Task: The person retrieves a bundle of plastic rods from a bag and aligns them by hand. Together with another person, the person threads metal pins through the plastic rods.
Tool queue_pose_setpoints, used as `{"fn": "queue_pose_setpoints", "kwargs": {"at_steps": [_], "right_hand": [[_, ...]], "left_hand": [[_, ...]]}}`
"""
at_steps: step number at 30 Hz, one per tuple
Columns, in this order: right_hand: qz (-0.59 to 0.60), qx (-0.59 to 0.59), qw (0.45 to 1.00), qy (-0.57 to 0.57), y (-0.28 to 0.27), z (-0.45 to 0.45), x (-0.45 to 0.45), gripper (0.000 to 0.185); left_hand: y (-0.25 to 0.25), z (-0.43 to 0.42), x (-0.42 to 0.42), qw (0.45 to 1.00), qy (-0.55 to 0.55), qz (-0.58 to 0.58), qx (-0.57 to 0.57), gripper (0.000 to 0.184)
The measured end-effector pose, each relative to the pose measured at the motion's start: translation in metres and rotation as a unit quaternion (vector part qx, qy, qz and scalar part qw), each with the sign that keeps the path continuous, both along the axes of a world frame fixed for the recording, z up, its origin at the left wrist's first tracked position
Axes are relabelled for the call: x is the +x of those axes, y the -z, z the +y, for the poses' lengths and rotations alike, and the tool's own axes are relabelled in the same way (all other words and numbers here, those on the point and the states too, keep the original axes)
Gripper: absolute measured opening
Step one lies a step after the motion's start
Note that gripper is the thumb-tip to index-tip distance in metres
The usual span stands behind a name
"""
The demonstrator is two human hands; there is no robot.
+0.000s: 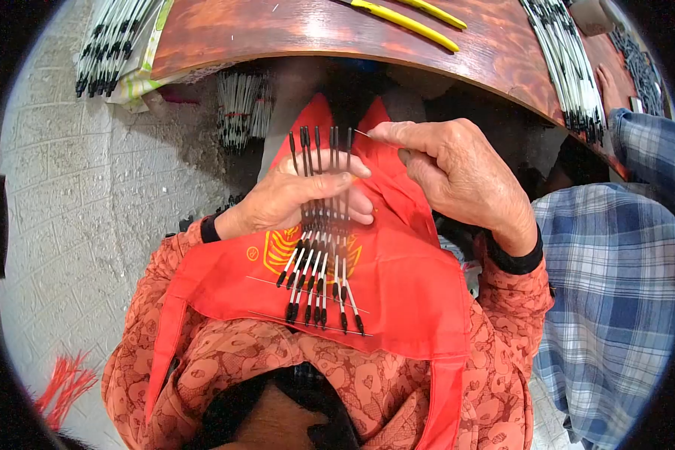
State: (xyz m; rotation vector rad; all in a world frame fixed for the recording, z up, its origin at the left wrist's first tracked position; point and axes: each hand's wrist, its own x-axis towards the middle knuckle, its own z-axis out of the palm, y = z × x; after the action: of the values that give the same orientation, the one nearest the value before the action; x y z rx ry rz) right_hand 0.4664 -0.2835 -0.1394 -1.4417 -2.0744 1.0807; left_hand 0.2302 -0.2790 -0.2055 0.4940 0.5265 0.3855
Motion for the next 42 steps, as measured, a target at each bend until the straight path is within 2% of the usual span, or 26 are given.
{"fn": "queue_pose_setpoints", "kwargs": {"at_steps": [4,13,16,19,22,25,28,31,34,37,42], "right_hand": [[-0.012,-0.044,0.999,0.002,-0.008,0.002,-0.004,0.035],[-0.035,-0.005,0.999,-0.01,-0.01,0.002,-0.008,0.036],[-0.08,0.112,0.989,-0.061,-0.006,0.006,-0.007,0.034],[-0.195,0.104,0.972,-0.076,-0.023,0.008,-0.011,0.033],[-0.206,0.122,0.967,-0.087,-0.025,0.011,-0.013,0.033],[-0.157,0.102,0.977,-0.099,-0.019,0.016,-0.009,0.035],[-0.017,0.021,0.996,-0.091,-0.003,0.023,-0.001,0.038],[-0.008,0.052,0.993,-0.108,-0.002,0.024,0.0,0.04],[-0.01,-0.087,0.995,-0.058,-0.007,0.023,-0.003,0.04],[0.011,-0.015,0.997,-0.08,-0.003,0.022,-0.004,0.04],[-0.042,0.025,0.994,-0.095,-0.008,0.023,-0.004,0.038]], "left_hand": [[0.0,-0.001,0.0,1.0,0.002,0.005,0.007,0.026],[0.001,-0.002,-0.001,1.0,0.008,0.003,0.007,0.027],[-0.003,-0.002,-0.001,1.0,0.017,0.014,0.017,0.03],[-0.004,-0.001,0.0,0.999,0.026,0.021,0.033,0.035],[-0.008,-0.002,-0.002,0.998,0.03,0.023,0.041,0.039],[-0.007,-0.001,-0.003,0.998,0.039,0.015,0.051,0.041],[-0.004,-0.001,-0.004,0.998,0.032,0.003,0.044,0.041],[-0.004,-0.001,-0.003,0.999,0.026,-0.001,0.028,0.042],[-0.003,-0.001,-0.003,1.0,0.023,-0.007,0.016,0.042],[-0.001,-0.001,-0.004,0.999,0.025,-0.005,0.025,0.042],[-0.003,-0.001,-0.003,0.998,0.035,0.011,0.045,0.043]]}}
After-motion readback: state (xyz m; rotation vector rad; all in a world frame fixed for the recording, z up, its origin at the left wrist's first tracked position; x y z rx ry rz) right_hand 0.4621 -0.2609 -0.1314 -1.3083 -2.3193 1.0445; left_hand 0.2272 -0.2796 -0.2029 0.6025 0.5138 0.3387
